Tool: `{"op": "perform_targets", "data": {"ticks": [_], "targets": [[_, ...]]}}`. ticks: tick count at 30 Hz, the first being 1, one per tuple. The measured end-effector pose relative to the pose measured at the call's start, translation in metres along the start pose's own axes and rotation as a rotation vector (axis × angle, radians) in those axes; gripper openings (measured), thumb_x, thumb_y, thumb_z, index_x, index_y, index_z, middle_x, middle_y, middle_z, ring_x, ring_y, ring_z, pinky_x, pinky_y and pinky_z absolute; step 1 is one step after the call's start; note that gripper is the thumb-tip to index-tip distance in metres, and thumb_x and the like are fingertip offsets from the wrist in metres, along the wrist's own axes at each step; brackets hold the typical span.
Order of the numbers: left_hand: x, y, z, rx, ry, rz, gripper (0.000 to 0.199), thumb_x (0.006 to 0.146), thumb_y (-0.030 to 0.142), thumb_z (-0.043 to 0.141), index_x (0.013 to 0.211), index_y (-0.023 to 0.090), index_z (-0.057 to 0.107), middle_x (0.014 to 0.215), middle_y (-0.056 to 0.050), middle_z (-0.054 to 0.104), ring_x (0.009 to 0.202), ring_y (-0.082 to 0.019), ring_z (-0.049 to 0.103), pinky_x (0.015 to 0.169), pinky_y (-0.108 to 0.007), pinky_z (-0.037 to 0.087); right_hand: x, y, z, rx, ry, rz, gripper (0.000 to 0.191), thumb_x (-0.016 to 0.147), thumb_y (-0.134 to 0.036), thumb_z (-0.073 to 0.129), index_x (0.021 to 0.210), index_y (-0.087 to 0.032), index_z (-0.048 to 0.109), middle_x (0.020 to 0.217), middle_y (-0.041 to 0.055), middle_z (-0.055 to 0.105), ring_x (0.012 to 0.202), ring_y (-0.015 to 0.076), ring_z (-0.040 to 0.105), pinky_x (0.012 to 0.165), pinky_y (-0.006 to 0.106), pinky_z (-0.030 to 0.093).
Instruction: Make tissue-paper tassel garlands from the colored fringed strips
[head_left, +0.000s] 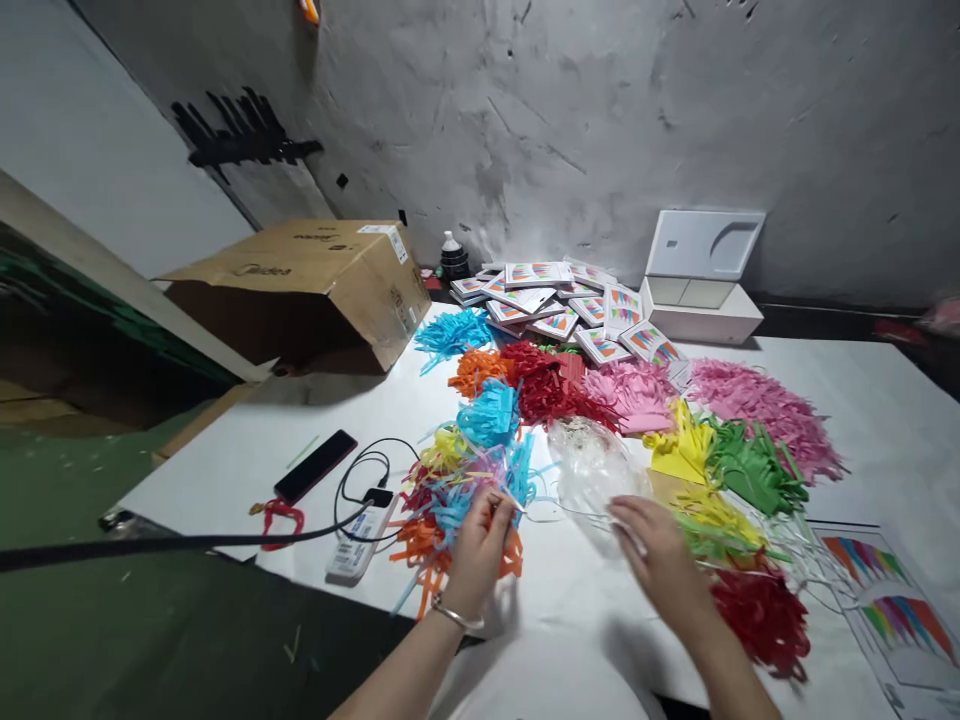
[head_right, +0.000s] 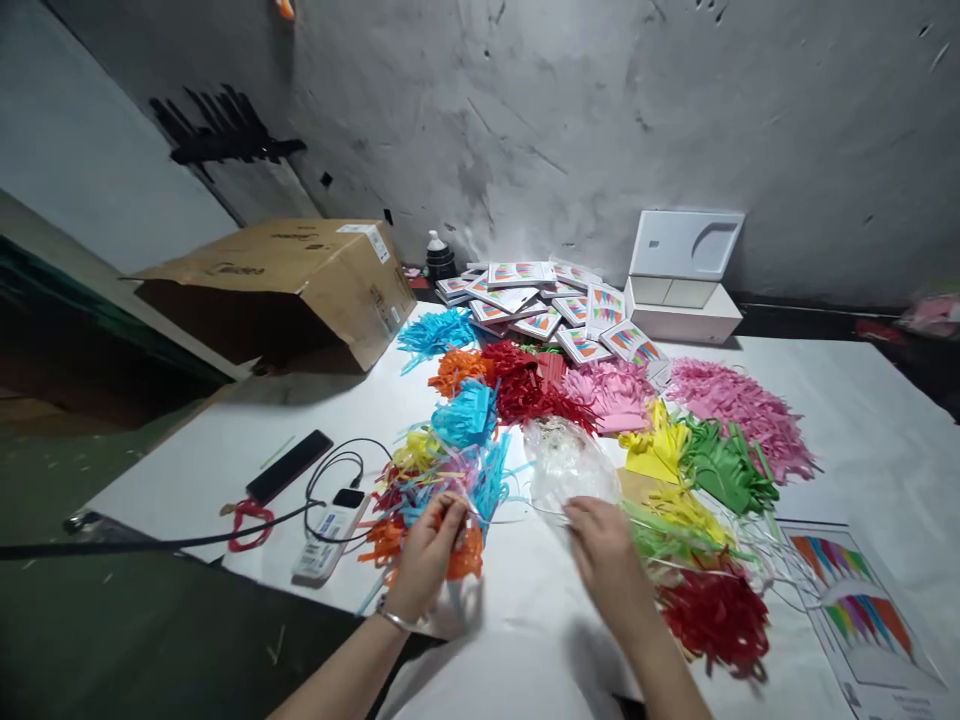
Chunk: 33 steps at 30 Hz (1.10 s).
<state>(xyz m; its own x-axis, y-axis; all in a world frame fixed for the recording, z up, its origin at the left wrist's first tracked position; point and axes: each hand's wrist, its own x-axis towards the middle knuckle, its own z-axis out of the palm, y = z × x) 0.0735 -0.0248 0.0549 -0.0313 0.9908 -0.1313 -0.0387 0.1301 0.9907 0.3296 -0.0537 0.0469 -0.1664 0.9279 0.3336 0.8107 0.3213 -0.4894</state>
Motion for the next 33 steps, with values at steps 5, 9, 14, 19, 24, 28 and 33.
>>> {"op": "perform_targets", "data": {"ticks": [5, 9, 14, 19, 24, 28, 33], "targets": [[-0.016, -0.004, 0.019, 0.084, -0.111, 0.063, 0.025, 0.088, 0.04, 0.05, 0.078, 0.017, 0.053, 0.066, 0.003, 0.045, 0.057, -0.01, 0.04, 0.053, -0.02, 0.034, 0.032, -0.086, 0.023, 0.371, -0.062, -0.094, 0.02, 0.091, -0.023, 0.05, 0.108, -0.023, 0.059, 0.097, 0.0051, 0.066, 0.092, 0.0196, 0.058, 0.084, 0.036, 0.045], [-0.019, -0.004, 0.013, 0.095, -0.161, 0.071, 0.024, 0.09, 0.038, 0.048, 0.079, 0.017, 0.053, 0.07, 0.002, 0.047, 0.058, -0.01, 0.04, 0.053, -0.021, 0.033, 0.032, -0.085, 0.024, 0.599, -0.124, 0.017, 0.019, 0.092, -0.023, 0.047, 0.104, -0.023, 0.062, 0.1, 0.0059, 0.063, 0.094, 0.0184, 0.058, 0.081, 0.032, 0.047], [-0.021, -0.003, 0.009, 0.046, -0.25, 0.039, 0.025, 0.09, 0.037, 0.047, 0.076, 0.017, 0.051, 0.062, 0.005, 0.041, 0.053, -0.009, 0.037, 0.052, -0.022, 0.031, 0.03, -0.078, 0.028, 0.754, -0.253, 0.026, 0.029, 0.091, -0.016, 0.043, 0.113, -0.024, 0.058, 0.111, 0.0071, 0.057, 0.086, 0.0148, 0.058, 0.073, 0.028, 0.048], [-0.02, 0.001, 0.014, -0.051, -0.284, -0.002, 0.024, 0.088, 0.037, 0.053, 0.076, 0.016, 0.053, 0.064, 0.004, 0.043, 0.054, -0.008, 0.038, 0.052, -0.02, 0.032, 0.023, -0.072, 0.03, 0.645, -0.157, 0.015, 0.017, 0.091, -0.021, 0.049, 0.09, -0.022, 0.067, 0.079, 0.0022, 0.063, 0.075, 0.0146, 0.058, 0.07, 0.026, 0.045], [-0.018, 0.011, 0.019, -0.377, -0.365, -0.228, 0.023, 0.086, 0.038, 0.056, 0.079, 0.018, 0.048, 0.07, 0.003, 0.055, 0.042, -0.004, 0.038, 0.041, -0.017, 0.027, 0.016, -0.058, 0.041, 0.605, -0.088, 0.073, 0.016, 0.088, -0.024, 0.056, 0.089, -0.026, 0.072, 0.081, 0.0014, 0.071, 0.078, 0.0154, 0.063, 0.077, 0.029, 0.046], [-0.016, 0.018, 0.015, -0.52, -0.373, -0.328, 0.024, 0.084, 0.036, 0.06, 0.078, 0.019, 0.044, 0.068, 0.003, 0.057, 0.04, -0.003, 0.041, 0.037, -0.013, 0.028, 0.01, -0.012, 0.046, 0.461, 0.015, 0.331, 0.018, 0.083, -0.022, 0.057, 0.087, -0.024, 0.074, 0.083, 0.0034, 0.073, 0.082, 0.018, 0.065, 0.079, 0.03, 0.048], [-0.008, 0.027, 0.003, -0.556, -0.253, -0.317, 0.028, 0.077, 0.034, 0.069, 0.078, 0.019, 0.045, 0.065, 0.005, 0.054, 0.044, -0.004, 0.043, 0.037, -0.011, 0.033, -0.009, 0.069, 0.024, 0.313, 0.136, 0.573, 0.028, 0.08, -0.024, 0.048, 0.09, -0.018, 0.074, 0.088, 0.0092, 0.073, 0.085, 0.0227, 0.066, 0.079, 0.037, 0.05]]}}
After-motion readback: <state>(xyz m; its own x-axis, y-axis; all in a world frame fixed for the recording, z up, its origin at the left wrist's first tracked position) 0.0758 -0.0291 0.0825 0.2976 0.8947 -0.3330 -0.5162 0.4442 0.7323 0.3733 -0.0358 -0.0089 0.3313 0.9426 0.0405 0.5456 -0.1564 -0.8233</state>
